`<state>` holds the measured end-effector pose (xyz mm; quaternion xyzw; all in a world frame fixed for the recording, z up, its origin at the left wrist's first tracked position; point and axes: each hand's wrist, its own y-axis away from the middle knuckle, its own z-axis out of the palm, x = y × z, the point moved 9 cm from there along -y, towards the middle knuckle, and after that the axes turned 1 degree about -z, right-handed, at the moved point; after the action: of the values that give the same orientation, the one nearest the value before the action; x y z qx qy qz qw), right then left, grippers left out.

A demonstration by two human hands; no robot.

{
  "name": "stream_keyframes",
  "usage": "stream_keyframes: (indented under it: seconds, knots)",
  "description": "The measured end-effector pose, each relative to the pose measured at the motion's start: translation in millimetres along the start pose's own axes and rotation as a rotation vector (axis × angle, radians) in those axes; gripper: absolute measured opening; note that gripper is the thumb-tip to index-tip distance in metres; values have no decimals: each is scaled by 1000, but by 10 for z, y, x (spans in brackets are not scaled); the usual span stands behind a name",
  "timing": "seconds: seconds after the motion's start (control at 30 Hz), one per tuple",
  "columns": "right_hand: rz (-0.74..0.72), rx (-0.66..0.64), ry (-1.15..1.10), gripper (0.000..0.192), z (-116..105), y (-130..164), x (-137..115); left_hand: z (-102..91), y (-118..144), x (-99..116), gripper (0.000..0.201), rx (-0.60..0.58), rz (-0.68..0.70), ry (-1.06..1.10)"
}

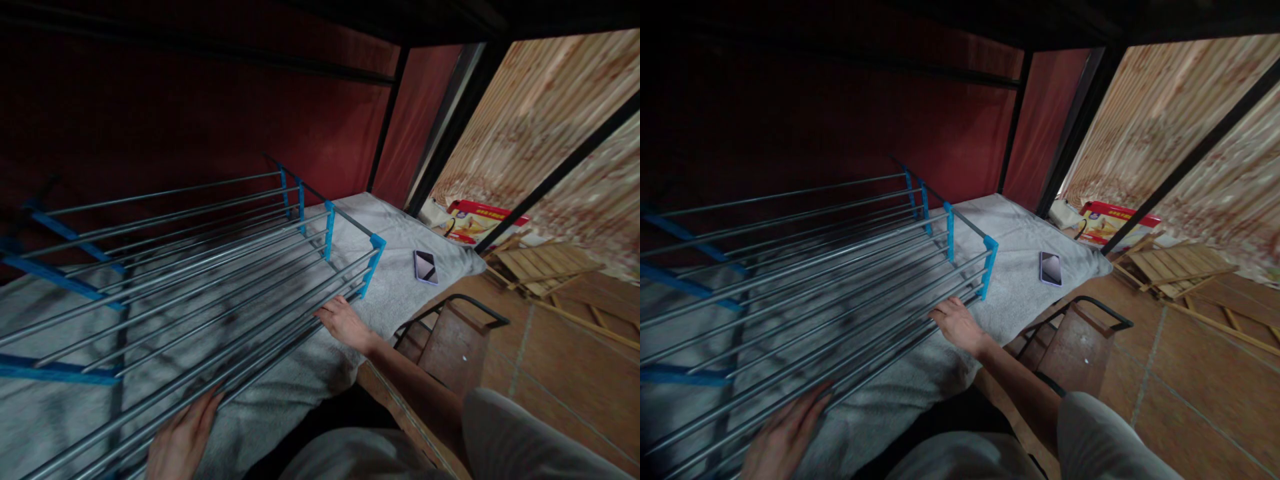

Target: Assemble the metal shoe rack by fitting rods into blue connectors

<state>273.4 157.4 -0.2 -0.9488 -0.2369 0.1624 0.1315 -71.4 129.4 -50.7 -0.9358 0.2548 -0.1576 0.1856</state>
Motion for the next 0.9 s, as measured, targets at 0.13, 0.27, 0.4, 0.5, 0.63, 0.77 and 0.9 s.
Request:
stream_keyframes:
  seconds: [0.13, 0.27, 0.4, 0.5, 0.63, 0.77, 0.9]
  knots:
    - [0, 41, 4, 31, -35, 44, 5, -123, -96, 207, 45, -4, -28, -14]
    - [-4, 65, 3, 30, -60, 77, -54, -173, -137, 297, 42, -37, -67, -10]
    - [-18, 96, -4, 31, -54, 105, -180, -195, -142, 330, 43, -20, -98, -23]
    - [-36, 97, 2, 34, 1, 131, -277, -196, -141, 373, 42, -47, -135, -32]
    - [-94, 64, 28, 36, 131, 143, -381, -165, -138, 457, 38, -144, -184, -30]
    - [-152, 15, 64, 35, 234, 81, -485, -141, -140, 510, 37, -187, -223, -28]
    - [-229, -67, 100, 37, 335, -14, -656, -147, -154, 571, 38, -218, -228, -25]
